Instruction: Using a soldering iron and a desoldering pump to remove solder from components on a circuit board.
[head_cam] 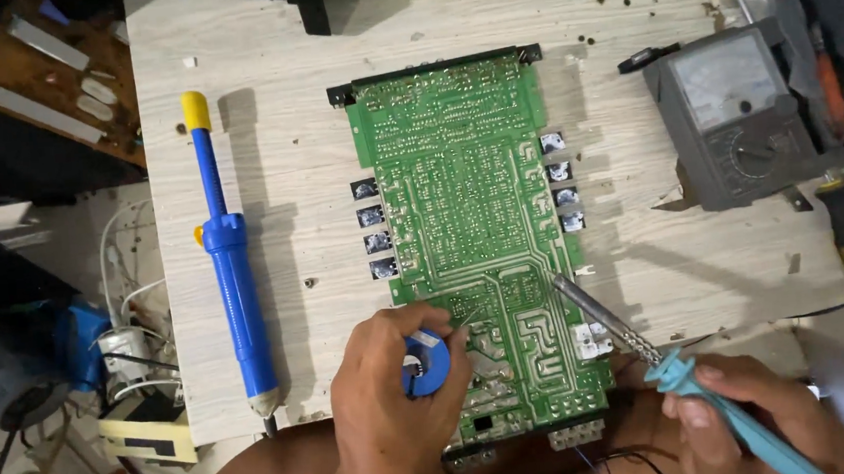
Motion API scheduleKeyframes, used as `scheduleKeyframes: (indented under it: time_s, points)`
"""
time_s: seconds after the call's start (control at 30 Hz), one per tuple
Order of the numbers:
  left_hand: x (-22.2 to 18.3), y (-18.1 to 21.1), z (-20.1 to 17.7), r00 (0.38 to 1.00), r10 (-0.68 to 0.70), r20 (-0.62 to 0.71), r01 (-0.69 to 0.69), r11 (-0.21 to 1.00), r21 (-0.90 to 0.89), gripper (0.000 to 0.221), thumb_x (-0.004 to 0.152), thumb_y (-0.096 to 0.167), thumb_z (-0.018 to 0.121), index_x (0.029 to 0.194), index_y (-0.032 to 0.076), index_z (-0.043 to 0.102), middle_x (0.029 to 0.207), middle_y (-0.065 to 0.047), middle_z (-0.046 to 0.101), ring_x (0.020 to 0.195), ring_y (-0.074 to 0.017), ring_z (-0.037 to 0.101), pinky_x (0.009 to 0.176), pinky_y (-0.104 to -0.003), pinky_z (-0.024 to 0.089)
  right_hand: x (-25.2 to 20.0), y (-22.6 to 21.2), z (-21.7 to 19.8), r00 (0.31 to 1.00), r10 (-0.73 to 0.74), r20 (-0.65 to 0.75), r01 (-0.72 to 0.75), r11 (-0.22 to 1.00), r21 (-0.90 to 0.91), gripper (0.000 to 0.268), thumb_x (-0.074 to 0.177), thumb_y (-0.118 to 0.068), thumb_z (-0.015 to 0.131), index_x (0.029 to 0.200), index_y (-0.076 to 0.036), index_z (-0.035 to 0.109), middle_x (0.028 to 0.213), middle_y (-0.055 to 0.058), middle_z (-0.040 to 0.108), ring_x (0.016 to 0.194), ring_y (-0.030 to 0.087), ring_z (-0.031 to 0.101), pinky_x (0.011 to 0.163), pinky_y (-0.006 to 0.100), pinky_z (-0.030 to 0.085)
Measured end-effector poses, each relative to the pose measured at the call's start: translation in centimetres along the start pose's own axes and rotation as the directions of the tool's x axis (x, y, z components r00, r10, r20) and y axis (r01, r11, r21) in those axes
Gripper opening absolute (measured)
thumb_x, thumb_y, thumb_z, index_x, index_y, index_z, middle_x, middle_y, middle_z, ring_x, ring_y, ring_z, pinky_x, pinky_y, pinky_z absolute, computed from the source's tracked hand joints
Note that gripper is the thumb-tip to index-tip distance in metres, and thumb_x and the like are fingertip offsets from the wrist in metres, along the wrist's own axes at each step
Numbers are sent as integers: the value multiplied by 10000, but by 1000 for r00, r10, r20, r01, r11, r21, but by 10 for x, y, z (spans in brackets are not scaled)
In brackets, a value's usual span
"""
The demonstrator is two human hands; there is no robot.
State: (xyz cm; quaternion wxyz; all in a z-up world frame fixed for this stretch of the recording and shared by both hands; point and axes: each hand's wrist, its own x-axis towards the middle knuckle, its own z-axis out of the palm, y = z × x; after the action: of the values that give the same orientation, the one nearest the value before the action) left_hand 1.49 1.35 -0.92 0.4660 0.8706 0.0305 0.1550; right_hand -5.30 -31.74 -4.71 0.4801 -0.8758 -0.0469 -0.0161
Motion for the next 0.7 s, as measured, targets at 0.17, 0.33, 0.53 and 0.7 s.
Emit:
scheduleKeyframes:
  time_s: [0.17,0.33,0.53,0.7]
  points:
    - [1,0,-1,999,-13,39,15,999,-36,364,730,52,854,1032,88,655,889,-29,733,779,-155,709,673,-286,597,4,27,-17,962,-161,222,186,978,-96,568,767,-133,756,1303,-124,567,1090,34,792,851,29,828,774,179,671]
    - [3,1,-1,999,17,43,-16,999,-31,357,736,43,846,1033,83,652,882,-19,732,804,-169,696,704,-302,582,11,-11,3,993,-102,65,111,982,-155,423,792,-110,732,1194,-92,601,995,77,795,679,35,779,623,173,635]
    - [4,2,-3,997,6,80,-4,1000,-31,350,742,57,846,1030,82,649,883,-28,728,807,-169,693,680,-305,583,20,-32,12,979,-168,118,176,982,-64,463,803,-88,727,1239,-102,574,967,46,785,671,18,734,630,160,622]
    - [4,0,-3,996,-2,92,5,1000,-28,346,747,66,846,1031,81,649,883,-29,725,782,-164,691,648,-300,578,24,-10,4,946,-266,184,287,953,-97,474,837,-165,707,1272,-111,528,910,29,771,593,-9,710,556,144,599]
